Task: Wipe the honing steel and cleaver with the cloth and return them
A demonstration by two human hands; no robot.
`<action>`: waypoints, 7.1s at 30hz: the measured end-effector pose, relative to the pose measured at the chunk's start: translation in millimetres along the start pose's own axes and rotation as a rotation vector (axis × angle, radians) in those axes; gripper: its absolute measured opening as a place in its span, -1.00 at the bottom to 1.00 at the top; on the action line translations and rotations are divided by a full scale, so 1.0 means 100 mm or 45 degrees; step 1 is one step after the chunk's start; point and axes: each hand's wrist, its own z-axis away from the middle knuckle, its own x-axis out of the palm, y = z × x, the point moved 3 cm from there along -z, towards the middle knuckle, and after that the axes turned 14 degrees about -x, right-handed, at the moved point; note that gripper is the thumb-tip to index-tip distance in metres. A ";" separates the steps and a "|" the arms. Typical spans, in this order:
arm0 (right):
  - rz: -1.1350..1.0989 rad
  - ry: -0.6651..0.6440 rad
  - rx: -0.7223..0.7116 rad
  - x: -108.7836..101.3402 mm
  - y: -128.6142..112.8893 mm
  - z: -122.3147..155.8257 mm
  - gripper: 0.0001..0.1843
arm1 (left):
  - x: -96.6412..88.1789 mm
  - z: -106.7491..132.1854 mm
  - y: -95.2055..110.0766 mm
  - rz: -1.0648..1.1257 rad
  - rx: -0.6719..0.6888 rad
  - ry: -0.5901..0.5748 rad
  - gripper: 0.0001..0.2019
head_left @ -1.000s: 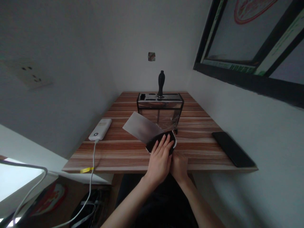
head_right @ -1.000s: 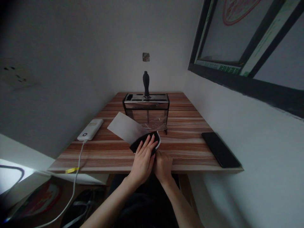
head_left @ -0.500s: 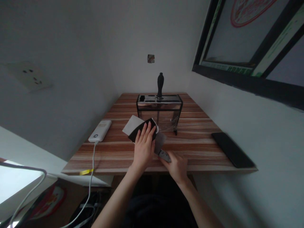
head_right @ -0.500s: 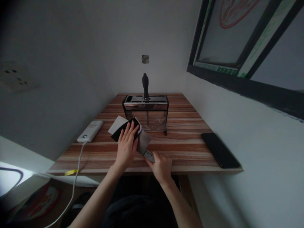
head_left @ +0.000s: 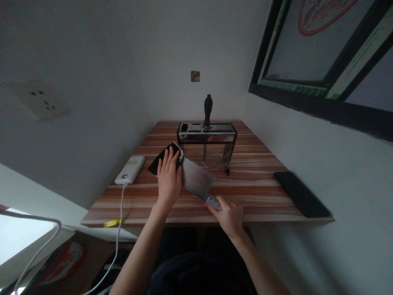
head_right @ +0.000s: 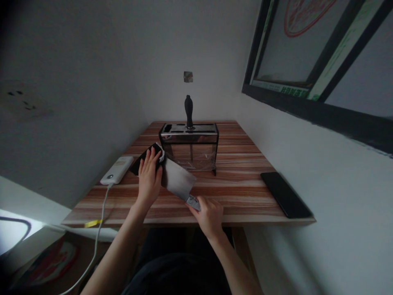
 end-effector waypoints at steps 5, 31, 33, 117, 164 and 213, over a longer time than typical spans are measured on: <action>0.020 -0.045 0.003 0.01 -0.01 0.00 -0.71 | 0.05 0.18 0.11 -0.030 0.029 -0.053 -0.53; 0.125 -0.259 0.098 0.09 0.06 0.04 -0.80 | 0.32 0.95 0.73 0.234 0.293 -0.481 -0.56; 0.119 -0.245 0.086 0.09 0.06 0.04 -0.79 | 0.33 0.95 0.73 0.220 0.297 -0.475 -0.55; 0.039 -0.103 0.044 0.04 0.02 0.00 -0.87 | 0.25 0.69 0.53 -0.047 0.206 -0.288 -0.46; 0.124 -0.227 0.047 0.12 0.09 0.07 -0.76 | 0.32 1.03 0.74 0.120 0.271 -0.514 -0.44; 0.072 -0.035 0.039 0.04 0.01 0.01 -0.73 | 0.18 0.30 0.20 -0.111 0.132 -0.124 -0.50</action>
